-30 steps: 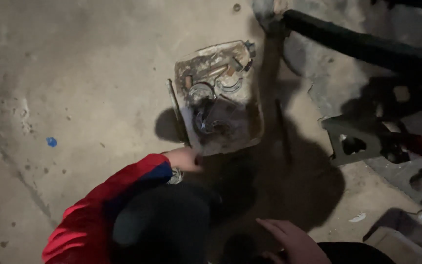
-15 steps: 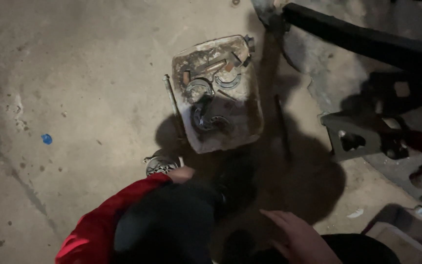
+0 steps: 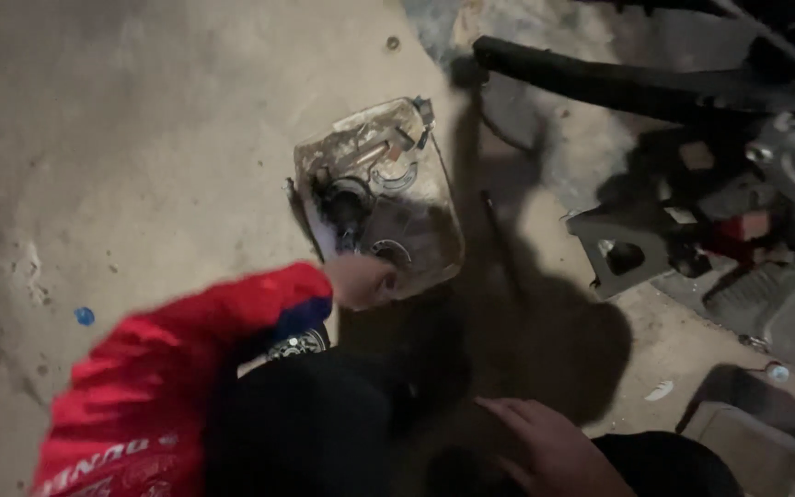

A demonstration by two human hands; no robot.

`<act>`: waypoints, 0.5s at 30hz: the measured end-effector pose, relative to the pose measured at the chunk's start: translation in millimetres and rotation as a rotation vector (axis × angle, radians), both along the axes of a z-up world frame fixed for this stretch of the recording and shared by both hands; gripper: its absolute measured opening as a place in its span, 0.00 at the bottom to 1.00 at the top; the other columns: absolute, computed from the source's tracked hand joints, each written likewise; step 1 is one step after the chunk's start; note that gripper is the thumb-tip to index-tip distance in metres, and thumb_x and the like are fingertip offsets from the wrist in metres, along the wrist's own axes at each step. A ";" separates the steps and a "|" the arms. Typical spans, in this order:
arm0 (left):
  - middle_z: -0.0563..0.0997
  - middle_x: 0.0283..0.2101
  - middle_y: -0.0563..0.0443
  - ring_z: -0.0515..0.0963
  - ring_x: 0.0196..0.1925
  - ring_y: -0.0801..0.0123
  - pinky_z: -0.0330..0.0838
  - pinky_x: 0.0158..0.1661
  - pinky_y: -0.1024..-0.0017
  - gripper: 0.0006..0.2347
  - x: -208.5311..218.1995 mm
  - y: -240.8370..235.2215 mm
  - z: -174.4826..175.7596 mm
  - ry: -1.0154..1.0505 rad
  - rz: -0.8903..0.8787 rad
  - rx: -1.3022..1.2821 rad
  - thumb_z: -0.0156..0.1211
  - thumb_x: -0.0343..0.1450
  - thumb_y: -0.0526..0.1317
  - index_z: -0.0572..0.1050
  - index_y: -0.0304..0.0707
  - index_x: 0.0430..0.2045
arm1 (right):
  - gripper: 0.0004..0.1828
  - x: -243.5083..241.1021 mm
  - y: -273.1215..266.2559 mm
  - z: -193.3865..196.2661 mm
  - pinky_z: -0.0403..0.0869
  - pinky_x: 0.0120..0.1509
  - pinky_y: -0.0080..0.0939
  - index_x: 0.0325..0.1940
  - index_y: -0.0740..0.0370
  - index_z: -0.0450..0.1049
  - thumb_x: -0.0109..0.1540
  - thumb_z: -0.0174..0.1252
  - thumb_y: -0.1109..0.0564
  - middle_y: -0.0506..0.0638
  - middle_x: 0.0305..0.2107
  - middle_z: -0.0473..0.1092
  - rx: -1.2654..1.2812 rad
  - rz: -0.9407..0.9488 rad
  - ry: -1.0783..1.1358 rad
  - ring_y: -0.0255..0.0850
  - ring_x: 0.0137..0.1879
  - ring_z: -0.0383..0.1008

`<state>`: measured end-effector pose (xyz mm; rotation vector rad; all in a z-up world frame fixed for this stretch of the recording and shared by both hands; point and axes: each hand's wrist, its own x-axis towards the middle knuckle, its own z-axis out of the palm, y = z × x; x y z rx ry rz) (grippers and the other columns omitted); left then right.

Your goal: The person kneels beside a motorcycle and uses a wrench to loosen and tighten bolts on the footpeg and gear-shifter assembly. They remove a bolt, place it in a parts tray, then reinsert and tighten it, repeating the process for a second bolt while another person assists by holding the frame.

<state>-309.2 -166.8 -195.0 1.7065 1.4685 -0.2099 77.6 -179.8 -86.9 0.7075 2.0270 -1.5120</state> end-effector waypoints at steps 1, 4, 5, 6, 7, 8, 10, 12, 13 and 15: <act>0.82 0.38 0.41 0.83 0.41 0.46 0.77 0.41 0.53 0.15 4.9 18.7 20.7 0.092 -0.142 0.015 0.60 0.68 0.48 0.78 0.45 0.45 | 0.47 -2.0 -0.4 8.7 0.65 0.72 0.48 0.80 0.42 0.52 0.60 0.67 0.50 0.50 0.68 0.62 0.005 -0.014 -0.013 0.48 0.69 0.64; 0.84 0.35 0.39 0.84 0.38 0.46 0.79 0.36 0.52 0.14 -10.4 82.5 -86.5 0.200 -0.494 0.363 0.59 0.68 0.44 0.80 0.43 0.45 | 0.46 17.7 -16.3 -31.0 0.66 0.67 0.53 0.75 0.54 0.53 0.59 0.69 0.50 0.58 0.64 0.64 0.115 -0.003 0.327 0.56 0.66 0.64; 0.84 0.35 0.39 0.84 0.38 0.46 0.79 0.36 0.52 0.14 17.4 95.5 -68.3 0.213 -0.494 0.367 0.59 0.68 0.44 0.80 0.43 0.45 | 0.46 13.3 -16.9 -24.3 0.66 0.67 0.53 0.75 0.54 0.53 0.59 0.69 0.50 0.58 0.64 0.64 0.122 -0.001 0.338 0.56 0.66 0.64; 0.84 0.35 0.40 0.85 0.39 0.48 0.79 0.37 0.53 0.13 46.3 110.5 -51.1 0.267 -0.433 0.375 0.61 0.65 0.47 0.82 0.42 0.37 | 0.47 9.3 -16.5 -18.3 0.66 0.68 0.52 0.77 0.52 0.53 0.59 0.69 0.47 0.57 0.65 0.63 0.108 0.017 0.275 0.55 0.66 0.64; 0.84 0.35 0.40 0.85 0.39 0.50 0.80 0.38 0.55 0.14 75.2 125.8 -34.8 0.321 -0.372 0.383 0.63 0.63 0.50 0.83 0.41 0.30 | 0.47 5.3 -15.7 -12.8 0.65 0.68 0.52 0.79 0.49 0.53 0.59 0.68 0.45 0.56 0.66 0.63 0.093 0.033 0.211 0.54 0.66 0.64; 0.84 0.35 0.40 0.85 0.39 0.50 0.80 0.38 0.55 0.14 97.6 134.3 -57.9 0.325 -0.377 0.388 0.63 0.63 0.50 0.83 0.41 0.30 | 0.47 5.4 -17.1 -9.1 0.65 0.68 0.52 0.79 0.49 0.53 0.59 0.68 0.45 0.56 0.66 0.63 0.099 0.029 0.215 0.54 0.66 0.64; 0.85 0.38 0.43 0.85 0.41 0.49 0.80 0.37 0.51 0.11 143.4 151.0 -107.3 0.221 -0.365 0.313 0.58 0.69 0.47 0.81 0.47 0.39 | 0.44 6.6 -19.5 -3.3 0.67 0.68 0.51 0.77 0.51 0.53 0.61 0.64 0.44 0.56 0.62 0.64 0.130 -0.007 0.268 0.53 0.64 0.67; 0.84 0.38 0.42 0.85 0.41 0.50 0.79 0.38 0.52 0.15 181.5 142.7 -139.5 0.133 -0.311 0.352 0.61 0.67 0.52 0.79 0.43 0.41 | 0.44 12.4 -23.7 -22.1 0.66 0.69 0.51 0.77 0.50 0.53 0.61 0.65 0.42 0.57 0.62 0.63 0.123 0.018 0.235 0.54 0.65 0.66; 0.84 0.38 0.42 0.84 0.42 0.50 0.78 0.39 0.54 0.21 198.8 141.6 -156.5 0.043 -0.256 0.388 0.64 0.66 0.56 0.77 0.40 0.43 | 0.45 14.2 -23.2 -33.1 0.65 0.69 0.51 0.77 0.50 0.52 0.62 0.65 0.40 0.57 0.63 0.62 0.114 0.045 0.201 0.54 0.66 0.65; 0.84 0.38 0.42 0.84 0.40 0.50 0.78 0.37 0.54 0.20 222.1 118.5 -156.9 -0.011 -0.159 0.320 0.62 0.67 0.54 0.76 0.38 0.44 | 0.46 18.4 -25.1 -42.5 0.65 0.69 0.52 0.78 0.50 0.50 0.62 0.64 0.40 0.57 0.64 0.62 0.090 0.049 0.203 0.54 0.66 0.65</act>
